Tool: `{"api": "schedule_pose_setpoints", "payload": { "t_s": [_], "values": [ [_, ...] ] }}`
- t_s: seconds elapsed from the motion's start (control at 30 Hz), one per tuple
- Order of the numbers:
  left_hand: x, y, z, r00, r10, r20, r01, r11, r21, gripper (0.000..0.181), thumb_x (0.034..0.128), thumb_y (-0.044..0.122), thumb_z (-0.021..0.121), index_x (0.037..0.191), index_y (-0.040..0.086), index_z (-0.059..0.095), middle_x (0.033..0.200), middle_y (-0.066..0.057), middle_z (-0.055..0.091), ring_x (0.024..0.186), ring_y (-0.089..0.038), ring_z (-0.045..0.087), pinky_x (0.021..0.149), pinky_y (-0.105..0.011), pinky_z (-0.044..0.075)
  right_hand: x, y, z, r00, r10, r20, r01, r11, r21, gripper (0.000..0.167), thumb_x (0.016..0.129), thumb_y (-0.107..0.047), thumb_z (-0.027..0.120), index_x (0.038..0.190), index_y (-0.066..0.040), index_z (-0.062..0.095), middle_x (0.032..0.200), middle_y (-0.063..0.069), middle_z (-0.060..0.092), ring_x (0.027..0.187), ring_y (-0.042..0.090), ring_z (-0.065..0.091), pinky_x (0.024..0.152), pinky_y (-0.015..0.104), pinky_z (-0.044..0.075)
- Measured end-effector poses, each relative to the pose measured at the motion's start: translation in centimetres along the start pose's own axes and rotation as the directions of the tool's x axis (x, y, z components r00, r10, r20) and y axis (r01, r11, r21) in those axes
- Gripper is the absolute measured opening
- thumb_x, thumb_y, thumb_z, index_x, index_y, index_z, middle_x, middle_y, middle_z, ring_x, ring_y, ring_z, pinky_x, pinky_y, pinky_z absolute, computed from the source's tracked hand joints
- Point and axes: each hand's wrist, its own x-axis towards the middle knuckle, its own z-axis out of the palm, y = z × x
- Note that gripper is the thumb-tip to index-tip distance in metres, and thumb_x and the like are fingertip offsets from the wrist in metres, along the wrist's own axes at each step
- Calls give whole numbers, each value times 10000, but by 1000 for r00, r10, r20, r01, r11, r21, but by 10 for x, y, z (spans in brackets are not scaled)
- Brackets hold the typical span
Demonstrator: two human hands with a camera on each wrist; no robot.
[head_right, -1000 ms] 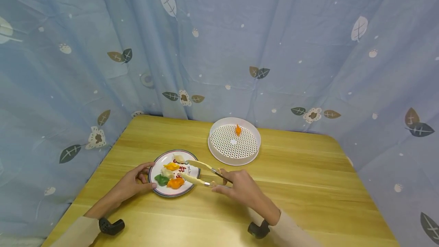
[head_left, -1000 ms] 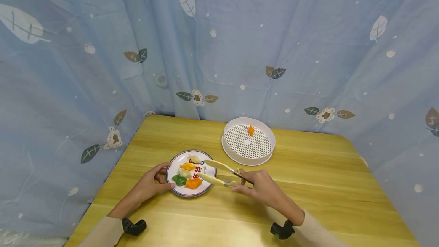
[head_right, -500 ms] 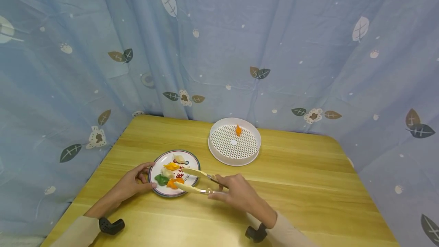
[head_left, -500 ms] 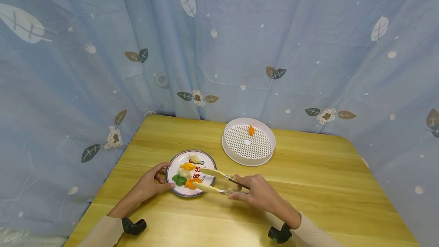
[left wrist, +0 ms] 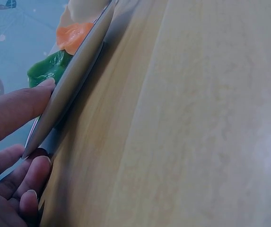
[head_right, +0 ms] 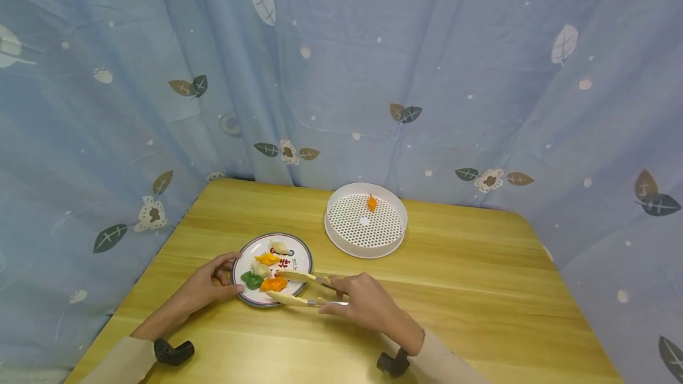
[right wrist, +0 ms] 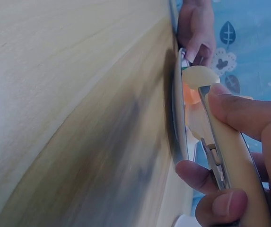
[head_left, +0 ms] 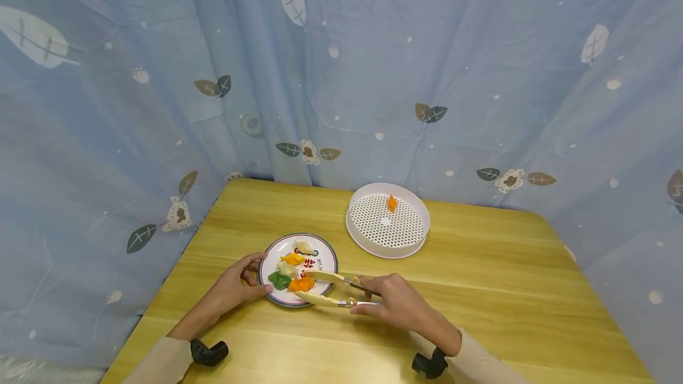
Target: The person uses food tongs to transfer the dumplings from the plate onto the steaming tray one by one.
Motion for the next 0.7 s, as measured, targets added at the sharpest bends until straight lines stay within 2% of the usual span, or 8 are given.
{"api": "schedule_pose_setpoints", "payload": {
  "t_s": [0.23, 0.33, 0.57, 0.7],
  "values": [
    [0, 1, 0, 1000, 8, 3, -8, 1000, -5, 813, 801, 234, 911, 1489, 112, 497, 1188, -122, 555, 881, -242, 489, 681, -285, 425, 2, -2, -1, 999, -36, 2, 36, 999, -29, 339, 918, -478, 747, 914, -145, 682, 661, -175, 426, 557, -39, 306, 509, 164, 277],
    [1, 1, 1, 1000, 13, 5, -13, 1000, -2, 814, 804, 239, 909, 1492, 109, 494, 1182, -119, 559, 882, -242, 491, 691, -289, 427, 1, -2, -2, 999, -39, 2, 40, 998, -48, 355, 923, -490, 732, 937, -136, 699, 643, -172, 406, 555, -41, 304, 511, 159, 275],
    [2, 1, 1, 1000, 13, 2, -13, 1000, 12, 811, 801, 245, 911, 1487, 114, 498, 1183, -114, 554, 879, -238, 491, 691, -291, 424, -2, -3, -4, 1000, -27, -9, 26, 998, -60, 368, 919, -486, 733, 1028, -135, 738, 673, -186, 465, 559, -45, 324, 510, 155, 304],
    [2, 1, 0, 1000, 9, 10, -9, 1000, 5, 812, 796, 240, 914, 1482, 109, 499, 1188, -123, 545, 860, -241, 490, 669, -290, 422, -6, -2, -6, 998, -43, -41, 41, 998, -39, 328, 916, -458, 749, 977, -136, 732, 684, -192, 481, 556, -53, 323, 507, 139, 301]
  ]
}}
